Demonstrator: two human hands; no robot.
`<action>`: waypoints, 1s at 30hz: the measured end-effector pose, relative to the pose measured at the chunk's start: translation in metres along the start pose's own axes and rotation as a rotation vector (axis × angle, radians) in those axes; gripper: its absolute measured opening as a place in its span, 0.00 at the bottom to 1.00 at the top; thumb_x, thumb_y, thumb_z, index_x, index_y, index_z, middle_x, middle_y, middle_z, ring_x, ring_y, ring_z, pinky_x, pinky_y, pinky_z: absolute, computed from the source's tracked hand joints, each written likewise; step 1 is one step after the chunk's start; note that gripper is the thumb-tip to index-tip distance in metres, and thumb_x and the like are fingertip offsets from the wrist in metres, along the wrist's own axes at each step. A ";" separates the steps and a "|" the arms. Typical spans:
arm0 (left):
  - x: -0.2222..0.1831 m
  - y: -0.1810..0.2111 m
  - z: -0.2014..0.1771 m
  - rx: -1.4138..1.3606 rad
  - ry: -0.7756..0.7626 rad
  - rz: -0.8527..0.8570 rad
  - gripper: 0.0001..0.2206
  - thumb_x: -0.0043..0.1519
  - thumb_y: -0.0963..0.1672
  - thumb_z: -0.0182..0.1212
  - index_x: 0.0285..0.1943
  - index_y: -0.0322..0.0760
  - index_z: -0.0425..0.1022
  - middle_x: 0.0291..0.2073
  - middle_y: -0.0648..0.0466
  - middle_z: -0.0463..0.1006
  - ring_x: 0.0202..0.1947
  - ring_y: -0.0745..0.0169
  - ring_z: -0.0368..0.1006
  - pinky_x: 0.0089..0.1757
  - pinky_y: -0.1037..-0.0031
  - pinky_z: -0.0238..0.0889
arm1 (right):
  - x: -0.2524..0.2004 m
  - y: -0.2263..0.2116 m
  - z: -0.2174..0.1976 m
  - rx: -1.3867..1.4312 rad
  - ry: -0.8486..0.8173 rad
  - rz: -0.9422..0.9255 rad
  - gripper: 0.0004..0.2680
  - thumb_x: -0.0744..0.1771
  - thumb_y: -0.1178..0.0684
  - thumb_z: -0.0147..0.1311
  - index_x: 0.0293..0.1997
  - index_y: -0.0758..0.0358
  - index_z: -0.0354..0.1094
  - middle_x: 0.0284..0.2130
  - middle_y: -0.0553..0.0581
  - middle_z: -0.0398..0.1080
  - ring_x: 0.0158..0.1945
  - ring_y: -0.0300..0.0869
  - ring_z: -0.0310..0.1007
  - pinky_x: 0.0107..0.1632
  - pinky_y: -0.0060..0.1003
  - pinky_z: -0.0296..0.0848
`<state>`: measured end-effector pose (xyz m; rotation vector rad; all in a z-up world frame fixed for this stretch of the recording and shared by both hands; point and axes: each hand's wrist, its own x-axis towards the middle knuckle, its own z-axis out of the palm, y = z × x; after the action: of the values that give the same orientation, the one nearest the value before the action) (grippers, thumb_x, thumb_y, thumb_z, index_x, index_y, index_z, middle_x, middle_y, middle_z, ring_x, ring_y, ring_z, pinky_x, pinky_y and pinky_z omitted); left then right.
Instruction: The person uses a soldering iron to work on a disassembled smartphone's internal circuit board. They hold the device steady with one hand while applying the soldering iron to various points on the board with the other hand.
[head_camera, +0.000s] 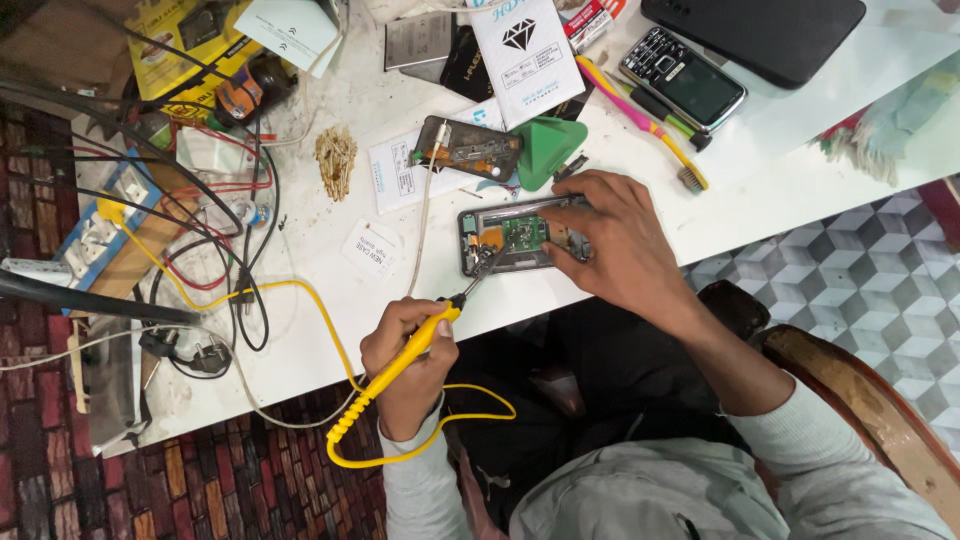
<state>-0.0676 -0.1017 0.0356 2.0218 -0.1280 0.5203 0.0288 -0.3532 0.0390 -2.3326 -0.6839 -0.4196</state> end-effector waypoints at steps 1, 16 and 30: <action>0.000 -0.001 0.000 -0.003 0.004 -0.002 0.08 0.58 0.34 0.62 0.45 0.29 0.74 0.31 0.49 0.81 0.29 0.69 0.78 0.35 0.82 0.68 | 0.000 0.000 0.000 0.003 0.001 -0.003 0.14 0.61 0.53 0.65 0.49 0.62 0.78 0.55 0.59 0.69 0.64 0.53 0.63 0.64 0.49 0.57; -0.001 -0.009 0.002 -0.005 0.026 -0.011 0.07 0.59 0.35 0.62 0.45 0.29 0.74 0.29 0.50 0.81 0.27 0.71 0.77 0.33 0.82 0.67 | 0.001 -0.001 -0.001 0.020 0.005 -0.007 0.13 0.61 0.53 0.64 0.48 0.62 0.77 0.55 0.60 0.69 0.64 0.54 0.63 0.65 0.49 0.57; 0.000 -0.013 0.003 -0.062 0.018 -0.039 0.08 0.57 0.35 0.62 0.45 0.29 0.74 0.28 0.51 0.82 0.27 0.72 0.76 0.32 0.82 0.68 | 0.003 -0.004 -0.002 0.043 0.027 0.008 0.13 0.59 0.53 0.64 0.46 0.61 0.77 0.53 0.60 0.70 0.62 0.54 0.63 0.62 0.48 0.58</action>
<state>-0.0623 -0.0980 0.0238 1.9551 -0.0930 0.5041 0.0287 -0.3510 0.0438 -2.2841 -0.6642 -0.4279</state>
